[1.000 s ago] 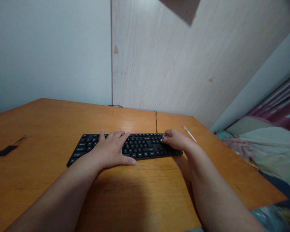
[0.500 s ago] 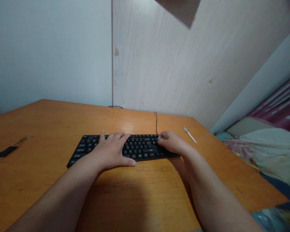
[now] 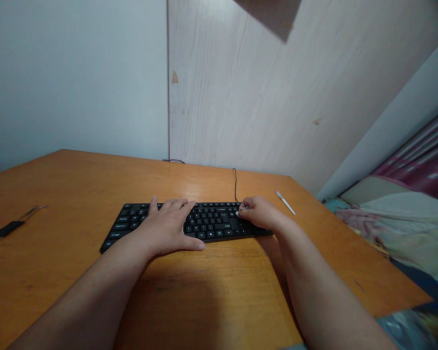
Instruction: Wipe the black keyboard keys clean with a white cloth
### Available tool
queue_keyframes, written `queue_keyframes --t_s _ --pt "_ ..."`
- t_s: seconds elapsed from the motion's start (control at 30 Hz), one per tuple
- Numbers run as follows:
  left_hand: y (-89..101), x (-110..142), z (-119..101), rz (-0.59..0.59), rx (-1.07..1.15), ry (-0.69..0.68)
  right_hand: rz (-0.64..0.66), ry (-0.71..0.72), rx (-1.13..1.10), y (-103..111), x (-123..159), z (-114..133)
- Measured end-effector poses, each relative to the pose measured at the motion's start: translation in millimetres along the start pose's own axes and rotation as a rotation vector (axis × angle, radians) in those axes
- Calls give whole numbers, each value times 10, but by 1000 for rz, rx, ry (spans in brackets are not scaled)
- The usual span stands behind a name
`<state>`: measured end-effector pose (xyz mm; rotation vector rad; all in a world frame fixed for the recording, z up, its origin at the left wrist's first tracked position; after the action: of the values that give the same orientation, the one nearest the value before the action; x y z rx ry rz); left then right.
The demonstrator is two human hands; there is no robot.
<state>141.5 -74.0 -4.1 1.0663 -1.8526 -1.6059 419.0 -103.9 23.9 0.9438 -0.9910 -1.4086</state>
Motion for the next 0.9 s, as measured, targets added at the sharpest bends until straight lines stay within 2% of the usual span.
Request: queue_keyframes --t_s 0.13,0.33,0.5,0.7,0.9 --pt "3 -2 -5 -3 1 -8 18 -47 7 94 42 -61" --pt "0 -7 -3 -10 -6 -12 190 13 -143 122 168 40" --pt "20 -14 -23 22 -11 8 159 61 -23 88 190 131" --pt "13 -22 -28 24 -16 14 169 55 90 101 257 220" --pt "-7 -24 -16 23 -4 5 142 49 103 102 356 211"
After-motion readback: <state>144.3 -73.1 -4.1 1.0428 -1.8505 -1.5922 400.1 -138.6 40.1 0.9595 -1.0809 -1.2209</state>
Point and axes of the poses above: each hand's wrist, its own x-axis away from the middle knuckle, its own y-axis out of the back of the hand, z = x × y, the point moved 2 cm from there along -x, towards the middle knuckle, and after that the axes turned 2 degrees about -z, right-handed, at the moved point
